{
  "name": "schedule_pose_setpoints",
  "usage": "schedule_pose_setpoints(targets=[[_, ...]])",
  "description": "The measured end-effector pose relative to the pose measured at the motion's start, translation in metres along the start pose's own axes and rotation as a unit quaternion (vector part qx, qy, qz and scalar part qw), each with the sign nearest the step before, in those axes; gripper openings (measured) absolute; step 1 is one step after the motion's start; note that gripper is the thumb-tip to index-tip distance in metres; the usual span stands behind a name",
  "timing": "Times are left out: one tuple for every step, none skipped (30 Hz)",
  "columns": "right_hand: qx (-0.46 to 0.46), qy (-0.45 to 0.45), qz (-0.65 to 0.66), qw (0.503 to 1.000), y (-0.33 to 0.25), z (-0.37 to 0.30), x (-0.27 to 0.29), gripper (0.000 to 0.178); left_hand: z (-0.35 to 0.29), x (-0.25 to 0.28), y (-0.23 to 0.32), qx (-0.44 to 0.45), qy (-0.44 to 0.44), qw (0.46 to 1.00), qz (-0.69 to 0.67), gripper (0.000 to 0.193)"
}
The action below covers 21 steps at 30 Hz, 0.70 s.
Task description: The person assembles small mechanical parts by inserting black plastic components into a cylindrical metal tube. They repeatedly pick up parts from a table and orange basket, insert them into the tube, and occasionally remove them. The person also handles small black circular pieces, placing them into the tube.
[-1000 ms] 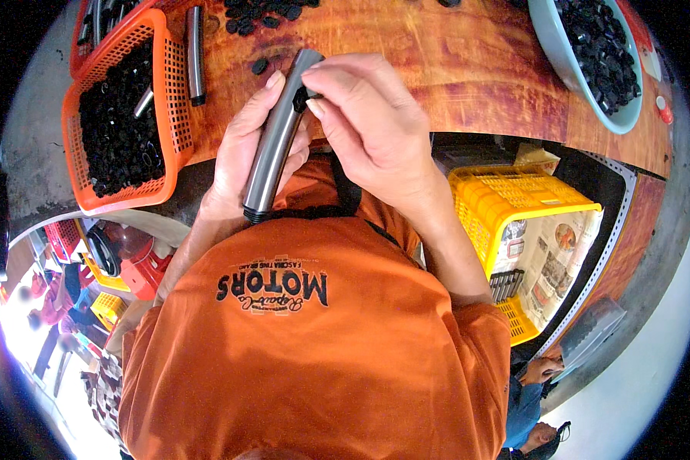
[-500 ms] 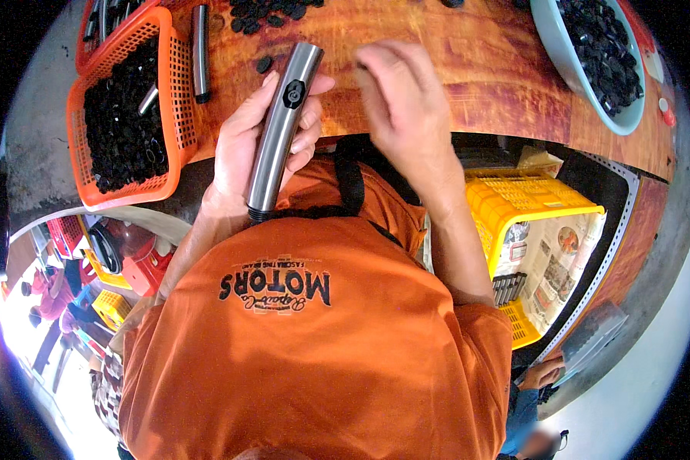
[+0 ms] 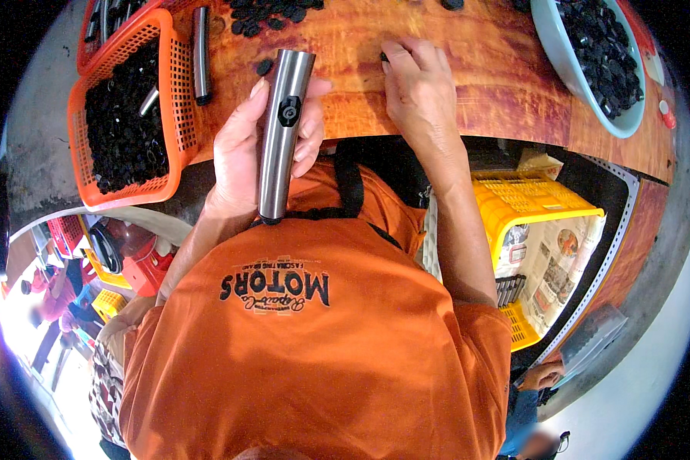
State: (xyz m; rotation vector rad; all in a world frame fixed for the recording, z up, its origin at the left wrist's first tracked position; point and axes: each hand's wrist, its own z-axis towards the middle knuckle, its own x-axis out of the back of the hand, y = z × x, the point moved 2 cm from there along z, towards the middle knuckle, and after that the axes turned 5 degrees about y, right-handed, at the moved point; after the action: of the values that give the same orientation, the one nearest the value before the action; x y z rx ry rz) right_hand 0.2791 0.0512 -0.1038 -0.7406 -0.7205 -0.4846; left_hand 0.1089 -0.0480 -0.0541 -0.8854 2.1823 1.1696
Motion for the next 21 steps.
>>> schedule_pose_setpoints(targets=[[-0.002,0.000,-0.002,1.000,0.000,0.000,0.000,0.024,0.000,0.001,0.000,0.001,-0.011,1.000,-0.005,0.055],[-0.005,0.000,-0.005,1.000,-0.001,0.000,0.000,0.024,0.000,0.002,0.000,0.002,-0.022,1.000,-0.009,0.058],[-0.007,-0.001,-0.007,1.000,-0.001,0.000,0.000,0.024,0.001,0.004,0.001,0.003,-0.032,0.999,-0.014,0.061],[-0.005,-0.001,-0.009,1.000,0.000,0.000,0.000,0.025,0.002,0.005,0.000,0.005,-0.054,0.998,-0.027,0.061],[-0.002,-0.002,-0.010,1.000,0.000,0.000,0.000,0.026,0.004,0.007,0.000,0.007,-0.075,0.996,-0.039,0.061],[0.000,-0.003,-0.012,1.000,0.000,0.000,0.000,0.026,0.004,0.007,0.000,0.009,-0.096,0.994,-0.052,0.061],[0.001,0.001,-0.015,1.000,0.000,0.000,0.000,0.027,0.004,0.007,0.000,0.011,-0.093,0.994,-0.056,0.061],[0.002,0.006,-0.018,1.000,-0.001,0.000,0.000,0.028,0.004,0.007,0.000,0.014,-0.090,0.994,-0.059,0.061],[0.003,0.010,-0.021,1.000,-0.002,0.000,0.000,0.029,0.003,0.007,0.000,0.016,-0.087,0.994,-0.063,0.061],[-0.019,0.024,0.012,0.999,-0.003,0.000,0.001,0.030,0.004,0.008,0.001,0.008,-0.064,0.997,-0.052,0.059],[-0.041,0.037,0.044,0.997,-0.006,-0.001,0.003,0.031,0.004,0.008,0.003,0.001,-0.041,0.998,-0.041,0.057],[-0.063,0.050,0.077,0.994,-0.011,-0.004,0.007,0.033,0.005,0.008,0.006,-0.006,-0.018,0.999,-0.030,0.056],[-0.055,0.026,0.114,0.992,-0.019,-0.005,0.013,0.035,0.006,0.009,0.008,-0.013,0.005,0.999,-0.050,0.052],[-0.045,0.002,0.150,0.988,-0.030,-0.003,0.023,0.039,0.009,0.011,0.010,-0.021,0.026,0.997,-0.071,0.049],[-0.035,-0.022,0.185,0.982,-0.040,-0.001,0.031,0.042,0.011,0.012,0.012,-0.028,0.047,0.994,-0.092,0.046],[-0.003,-0.048,0.214,0.976,-0.050,0.000,0.037,0.051,0.011,0.009,0.014,-0.045,0.076,0.993,-0.079,0.036],[0.030,-0.074,0.242,0.967,-0.061,0.000,0.040,0.060,0.011,0.008,0.016,-0.052,0.101,0.991,-0.070,0.035],[0.052,-0.086,0.246,0.964,-0.069,-0.002,0.038,0.075,0.012,0.008,0.017,-0.059,0.125,0.988,-0.062,0.034],[0.068,-0.070,0.261,0.960,-0.078,-0.006,0.033,0.082,0.013,0.007,0.019,-0.065,0.150,0.985,-0.053,0.034],[0.056,-0.075,0.266,0.959,-0.084,-0.010,0.028,0.081,0.013,0.004,0.019,-0.072,0.172,0.979,-0.083,0.033],[0.044,-0.081,0.272,0.958,-0.089,-0.012,0.026,0.080,0.013,0.004,0.019,-0.063,0.168,0.981,-0.068,0.033]])
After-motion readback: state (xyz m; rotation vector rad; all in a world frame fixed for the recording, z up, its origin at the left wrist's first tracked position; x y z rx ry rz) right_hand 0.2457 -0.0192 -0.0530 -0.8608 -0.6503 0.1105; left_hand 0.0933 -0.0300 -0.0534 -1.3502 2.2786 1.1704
